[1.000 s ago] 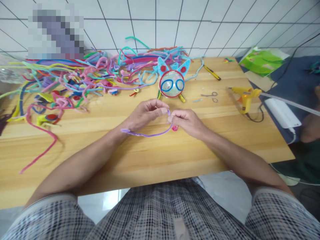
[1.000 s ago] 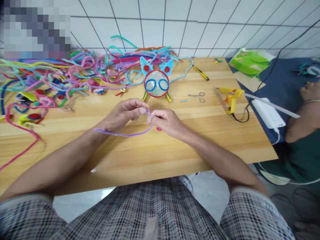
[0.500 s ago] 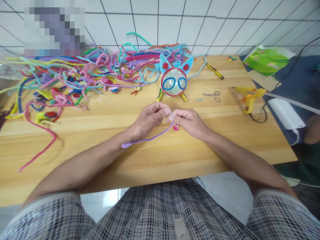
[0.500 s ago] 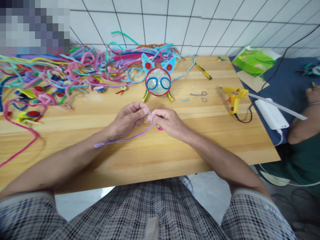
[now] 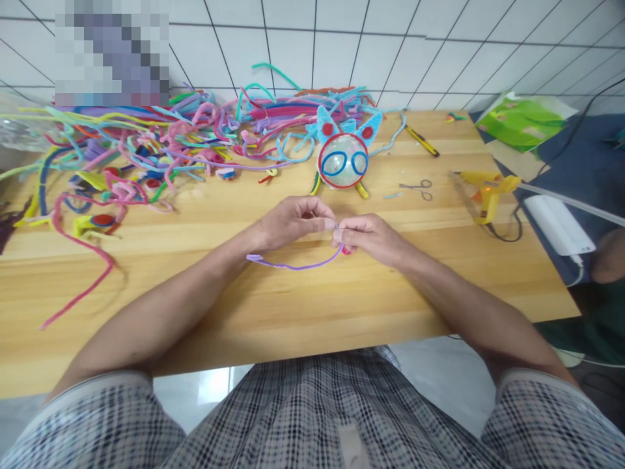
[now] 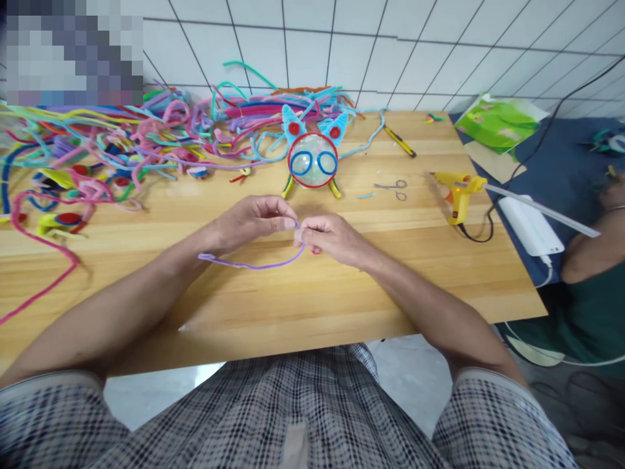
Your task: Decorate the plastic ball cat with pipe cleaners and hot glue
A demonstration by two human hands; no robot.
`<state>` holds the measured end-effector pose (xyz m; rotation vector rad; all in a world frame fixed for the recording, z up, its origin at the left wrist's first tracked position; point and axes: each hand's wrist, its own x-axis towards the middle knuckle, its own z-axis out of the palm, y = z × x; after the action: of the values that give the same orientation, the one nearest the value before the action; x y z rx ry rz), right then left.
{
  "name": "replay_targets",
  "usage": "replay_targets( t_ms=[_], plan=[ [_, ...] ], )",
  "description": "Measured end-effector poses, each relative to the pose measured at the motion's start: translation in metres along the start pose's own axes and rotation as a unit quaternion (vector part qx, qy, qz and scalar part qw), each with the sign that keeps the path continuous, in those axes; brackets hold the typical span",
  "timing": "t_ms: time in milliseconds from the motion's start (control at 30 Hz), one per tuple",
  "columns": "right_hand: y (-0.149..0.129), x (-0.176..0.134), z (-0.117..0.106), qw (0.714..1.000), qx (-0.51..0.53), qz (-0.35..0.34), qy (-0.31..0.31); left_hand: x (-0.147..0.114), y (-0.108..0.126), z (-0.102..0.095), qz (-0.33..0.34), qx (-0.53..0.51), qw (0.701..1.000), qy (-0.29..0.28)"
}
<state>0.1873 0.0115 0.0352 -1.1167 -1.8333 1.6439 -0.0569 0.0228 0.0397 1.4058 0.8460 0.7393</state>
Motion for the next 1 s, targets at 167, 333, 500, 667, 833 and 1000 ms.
replay_targets(
  t_ms=[167,333,500,667,833,1000],
  plan=[
    [0.001,-0.001,0.001,1.0,-0.015,-0.007,-0.003,-0.006,-0.001,0.017,-0.013,-0.031,0.999,0.04],
    [0.008,0.003,0.016,0.999,0.02,-0.023,0.036,-0.009,-0.017,0.053,-0.029,-0.268,0.954,0.128],
    [0.01,0.003,0.016,0.999,0.043,-0.013,0.021,-0.007,-0.027,0.056,-0.075,-0.299,0.942,0.135],
    [0.002,0.0,0.004,0.998,0.052,-0.001,0.028,0.0,-0.022,0.031,-0.044,-0.228,0.966,0.116],
    [0.001,0.0,-0.002,1.0,0.014,0.0,-0.003,0.001,-0.012,0.014,0.012,-0.04,0.997,0.067],
    [0.003,0.0,-0.004,1.0,0.022,-0.006,-0.007,0.0,-0.013,0.013,0.01,-0.021,0.997,0.077]
  ],
)
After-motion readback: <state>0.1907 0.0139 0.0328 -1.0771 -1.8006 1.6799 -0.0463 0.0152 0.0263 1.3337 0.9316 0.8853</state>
